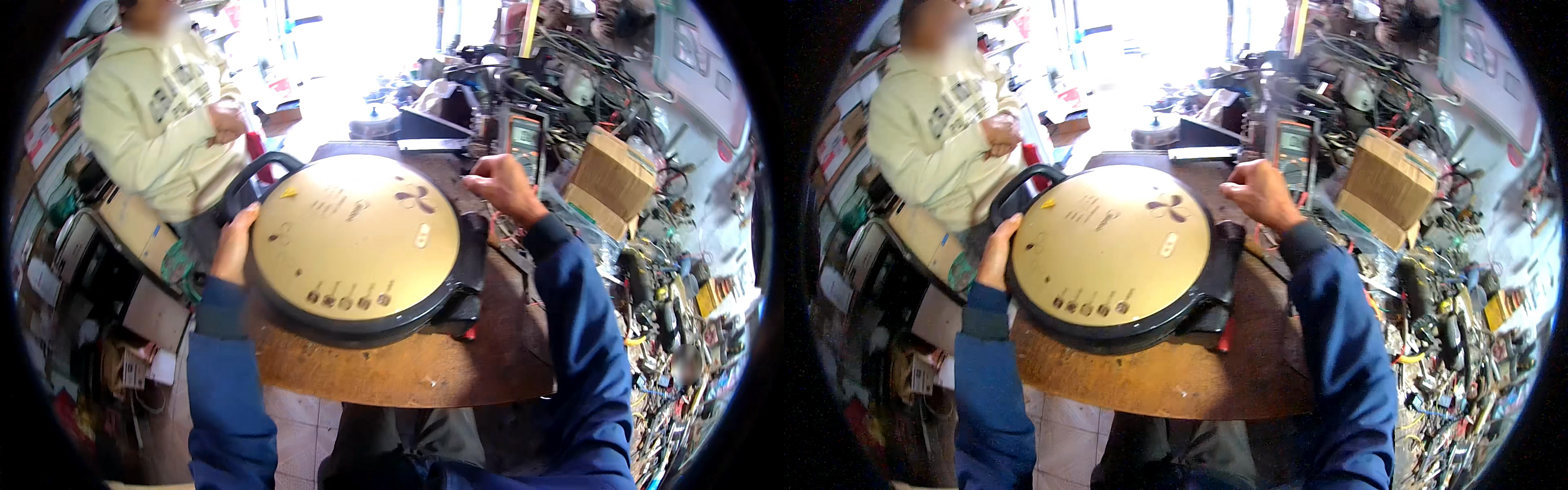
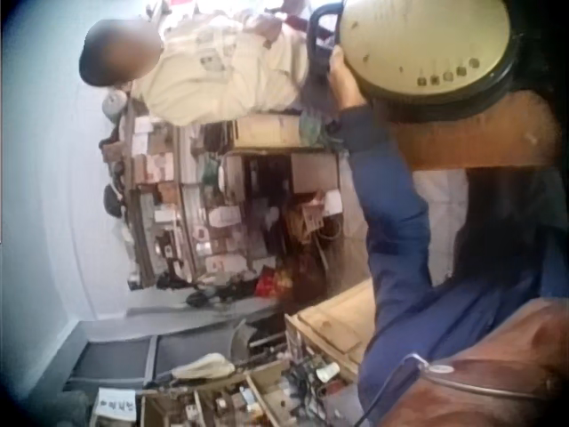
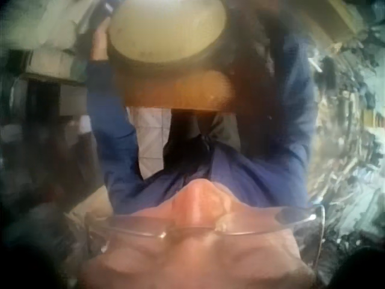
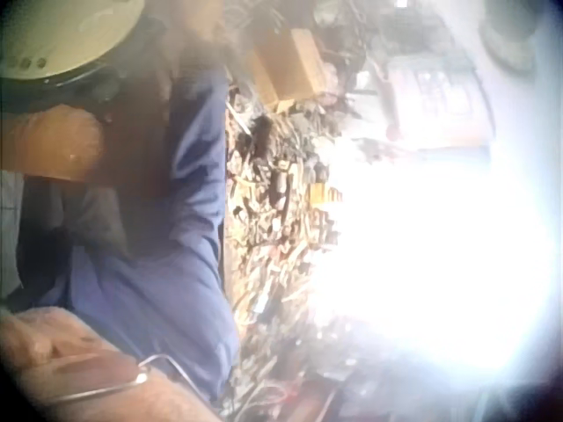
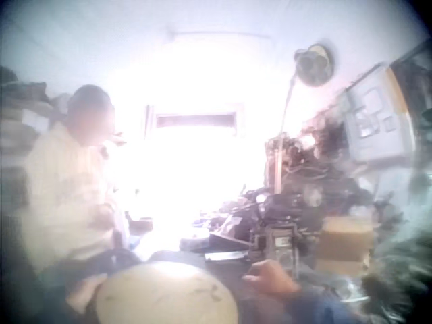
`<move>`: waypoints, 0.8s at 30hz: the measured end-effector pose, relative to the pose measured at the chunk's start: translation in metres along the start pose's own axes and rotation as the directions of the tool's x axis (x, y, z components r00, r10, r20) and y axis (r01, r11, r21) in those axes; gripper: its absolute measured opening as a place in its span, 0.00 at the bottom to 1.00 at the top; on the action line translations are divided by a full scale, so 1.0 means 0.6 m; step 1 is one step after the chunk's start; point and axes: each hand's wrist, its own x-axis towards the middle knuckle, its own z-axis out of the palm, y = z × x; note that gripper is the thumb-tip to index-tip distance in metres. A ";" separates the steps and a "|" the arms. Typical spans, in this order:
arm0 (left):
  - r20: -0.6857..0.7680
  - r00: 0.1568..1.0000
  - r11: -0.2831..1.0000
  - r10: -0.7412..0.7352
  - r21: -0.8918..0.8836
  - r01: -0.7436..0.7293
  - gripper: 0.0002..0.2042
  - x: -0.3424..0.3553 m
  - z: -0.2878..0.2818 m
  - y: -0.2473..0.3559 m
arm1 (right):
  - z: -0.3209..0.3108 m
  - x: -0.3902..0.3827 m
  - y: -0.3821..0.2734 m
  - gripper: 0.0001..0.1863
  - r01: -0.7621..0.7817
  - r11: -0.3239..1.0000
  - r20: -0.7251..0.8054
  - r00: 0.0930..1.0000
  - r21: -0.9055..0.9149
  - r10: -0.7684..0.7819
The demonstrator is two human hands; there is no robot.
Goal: The person disassembles a round electric grill using a screwdriver and a hammer. They remove screws from the casing, open the unit to reveal the internal heating element and wiring, and manipulate the internal components. The person works at a cluttered workbench in a workshop environment.
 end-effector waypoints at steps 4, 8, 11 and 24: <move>0.024 0.999 0.996 0.034 -0.081 -0.032 0.18 -0.019 0.011 0.006 | -0.041 -0.083 -0.137 0.13 0.137 0.987 0.084 0.986 0.089 -0.145; 0.165 0.986 0.978 0.014 -0.209 0.021 0.23 -0.047 0.018 0.025 | -0.029 -0.111 -0.265 0.16 0.246 0.952 0.149 0.950 0.182 -0.274; 0.149 0.989 0.985 0.024 -0.173 0.003 0.31 -0.058 0.019 0.034 | 0.022 -0.082 -0.348 0.18 0.421 0.890 0.122 0.888 0.172 -0.444; 0.469 0.878 0.909 0.099 -0.401 0.112 0.09 -0.033 -0.068 -0.010 | 0.282 0.056 -0.572 0.22 0.209 0.977 0.306 0.933 -0.039 -0.188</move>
